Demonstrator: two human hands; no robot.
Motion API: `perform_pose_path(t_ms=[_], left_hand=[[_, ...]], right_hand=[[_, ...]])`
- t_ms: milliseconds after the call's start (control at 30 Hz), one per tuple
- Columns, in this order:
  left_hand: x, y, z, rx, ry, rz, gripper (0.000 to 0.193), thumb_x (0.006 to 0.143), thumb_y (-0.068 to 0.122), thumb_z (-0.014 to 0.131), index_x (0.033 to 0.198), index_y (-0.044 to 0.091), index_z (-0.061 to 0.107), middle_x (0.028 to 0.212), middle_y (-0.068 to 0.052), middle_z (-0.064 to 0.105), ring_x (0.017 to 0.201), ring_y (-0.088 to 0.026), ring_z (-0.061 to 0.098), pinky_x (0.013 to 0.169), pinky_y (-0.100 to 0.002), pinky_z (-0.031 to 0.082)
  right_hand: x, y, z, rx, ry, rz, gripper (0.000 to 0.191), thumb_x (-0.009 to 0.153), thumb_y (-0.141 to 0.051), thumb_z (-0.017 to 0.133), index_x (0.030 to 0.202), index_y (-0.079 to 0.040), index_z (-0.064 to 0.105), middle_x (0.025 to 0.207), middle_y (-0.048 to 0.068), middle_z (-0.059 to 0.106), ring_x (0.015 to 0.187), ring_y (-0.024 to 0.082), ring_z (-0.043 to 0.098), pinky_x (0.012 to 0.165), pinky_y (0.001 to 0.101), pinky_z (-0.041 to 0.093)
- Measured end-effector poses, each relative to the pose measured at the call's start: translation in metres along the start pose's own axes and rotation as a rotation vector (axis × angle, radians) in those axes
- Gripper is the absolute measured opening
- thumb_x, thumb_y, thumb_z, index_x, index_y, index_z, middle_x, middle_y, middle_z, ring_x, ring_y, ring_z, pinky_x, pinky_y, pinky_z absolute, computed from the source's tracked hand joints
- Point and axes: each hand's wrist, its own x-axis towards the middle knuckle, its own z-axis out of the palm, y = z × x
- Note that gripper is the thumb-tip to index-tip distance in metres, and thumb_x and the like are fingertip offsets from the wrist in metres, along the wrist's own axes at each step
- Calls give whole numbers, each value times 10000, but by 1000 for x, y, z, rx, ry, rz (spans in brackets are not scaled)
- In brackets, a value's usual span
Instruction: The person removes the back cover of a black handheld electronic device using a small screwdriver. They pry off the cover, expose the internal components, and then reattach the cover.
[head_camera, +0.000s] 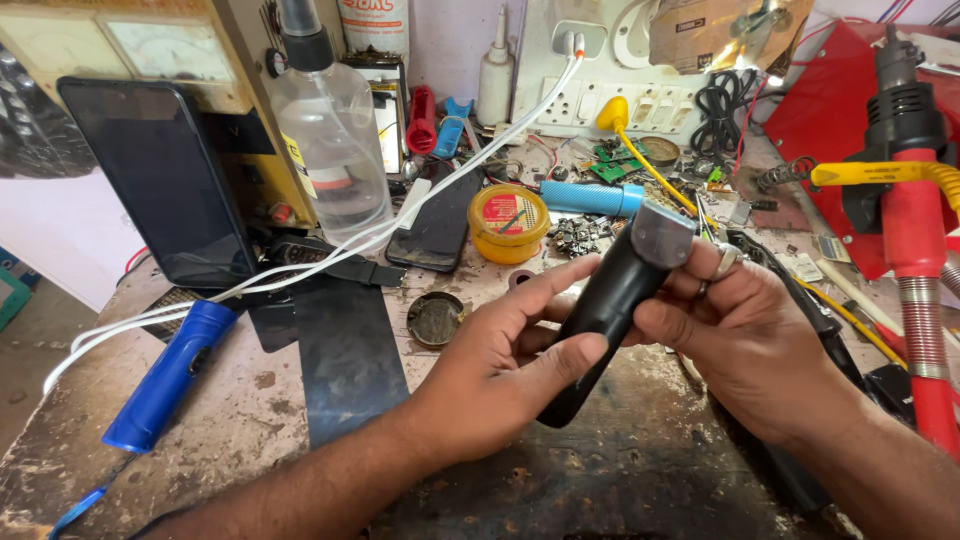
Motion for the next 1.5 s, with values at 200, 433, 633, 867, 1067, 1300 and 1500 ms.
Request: perform_pose_path(t_ms=[200, 433, 633, 867, 1067, 1300, 1500], left_hand=[[0, -1, -3, -3, -54, 74, 731, 1000, 109, 650, 1658, 144, 333, 1215, -35, 652, 958, -59, 620, 827, -228, 531], [0, -3, -7, -6, -88, 106, 736, 996, 93, 671, 1656, 126, 345, 1212, -62, 667, 999, -71, 640, 865, -248, 545], [2, -3, -10, -79, -117, 25, 772, 979, 163, 674, 1654, 137, 300, 1254, -123, 662, 1068, -125, 666, 928, -286, 549], [2, -4, -11, -101, -131, 1, 775, 991, 183, 669, 1667, 128, 295, 1261, -143, 640, 1098, -144, 638, 960, -296, 537], [2, 0, -12, -43, -125, 5, 759, 965, 145, 686, 1631, 103, 327, 1230, -138, 669, 1073, -155, 668, 930, -302, 560], [12, -1, -11, -236, 49, 83, 607, 992, 94, 639, 1532, 85, 364, 1255, -112, 641, 1093, -155, 645, 912, -351, 593], [16, 0, -17, -249, 113, 244, 607, 1001, 24, 623, 1516, 99, 312, 1314, -124, 595, 1145, -161, 644, 981, -354, 580]], right_hand=[[-5, 1, -1, -131, -75, -126, 470, 873, -12, 728, 1330, 31, 630, 1292, 37, 688, 1147, 108, 638, 964, 314, 533], [-7, -2, -3, -323, -26, -85, 518, 908, -23, 747, 1417, -15, 653, 1196, 98, 740, 1009, 107, 598, 870, 299, 496], [-2, -7, 1, -140, -17, -66, 427, 911, -27, 659, 1337, -3, 634, 1155, 91, 719, 1022, 132, 692, 915, 340, 583], [-1, -11, -1, -148, -38, -53, 336, 956, -48, 624, 1279, 34, 671, 1131, 90, 721, 981, 146, 695, 858, 371, 631], [0, -7, -2, -143, -49, -47, 368, 967, -80, 616, 1316, 34, 651, 1162, 84, 714, 987, 129, 686, 859, 360, 624], [1, -2, -3, -147, -67, -6, 501, 1021, -130, 618, 1504, 0, 593, 1213, 157, 740, 982, 195, 731, 810, 374, 616], [-7, -1, -2, -232, -79, 108, 581, 818, -35, 699, 1390, -28, 598, 1268, 95, 709, 1008, 155, 738, 847, 320, 606]])
